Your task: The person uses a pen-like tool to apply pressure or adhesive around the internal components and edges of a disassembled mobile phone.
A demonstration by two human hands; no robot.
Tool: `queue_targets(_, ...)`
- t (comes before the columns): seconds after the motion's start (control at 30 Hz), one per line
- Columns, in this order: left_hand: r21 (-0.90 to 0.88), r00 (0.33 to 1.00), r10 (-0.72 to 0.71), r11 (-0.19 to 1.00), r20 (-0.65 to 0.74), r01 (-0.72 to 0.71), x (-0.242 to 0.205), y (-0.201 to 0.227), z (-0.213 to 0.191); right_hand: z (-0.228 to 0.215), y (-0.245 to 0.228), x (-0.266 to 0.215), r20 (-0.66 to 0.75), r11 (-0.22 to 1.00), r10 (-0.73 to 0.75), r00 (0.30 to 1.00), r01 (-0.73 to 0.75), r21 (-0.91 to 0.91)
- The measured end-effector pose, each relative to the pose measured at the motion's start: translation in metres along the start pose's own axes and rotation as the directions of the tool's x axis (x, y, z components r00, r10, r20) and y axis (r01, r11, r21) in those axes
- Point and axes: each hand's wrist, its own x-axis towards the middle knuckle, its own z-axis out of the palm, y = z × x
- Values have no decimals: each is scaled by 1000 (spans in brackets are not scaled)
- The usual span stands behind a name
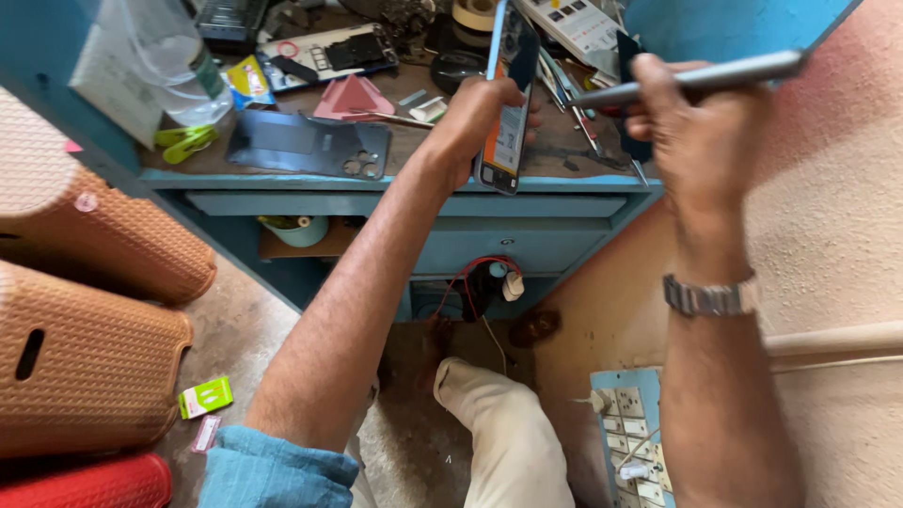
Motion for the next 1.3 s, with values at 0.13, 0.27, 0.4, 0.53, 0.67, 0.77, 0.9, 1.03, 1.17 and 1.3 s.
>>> queue_targets(0.13, -93, 998, 65, 993, -17, -66, -55, 10, -4, -27, -41, -42, -20, 997, -42, 999, 43, 69)
queue_targets(0.27, -547, 987, 77, 837, 144, 14, -143, -9, -8, -25, -84, -143, 38, 978, 98, 995, -103, 183)
queue_targets(0.4, -722, 989, 103, 692, 104, 4, -218, -44, -3, -13, -114, -229, 130, 918, 331, 935, -351, 187)
queue_targets(0.53, -752, 994, 98, 658, 47, -29, -267, -65, -2, -12, -128, -272, 193, 875, 427, 883, -458, 159)
queue_targets(0.67, -746, 993, 115, 662, 10, -69, -292, -71, -2, -13, -139, -294, 234, 869, 455, 859, -485, 93)
queue_targets(0.77, -732, 991, 131, 675, -2, -91, -302, -70, 1, -13, -147, -301, 240, 887, 412, 879, -447, 116)
queue_targets(0.9, -715, 987, 158, 690, 0, -111, -308, -64, 7, -16, -155, -303, 250, 911, 367, 896, -400, 98)
queue_targets(1.03, -666, 985, 168, 733, -25, -142, -313, -61, 10, -20, -162, -303, 258, 927, 347, 902, -371, 50)
queue_targets(1.17, -630, 984, 176, 759, -42, -163, -315, -61, 12, -21, -164, -303, 257, 936, 327, 909, -350, 45)
queue_targets(1.3, -634, 984, 171, 757, -39, -157, -315, -59, 12, -20, -166, -304, 266, 936, 329, 906, -351, 40)
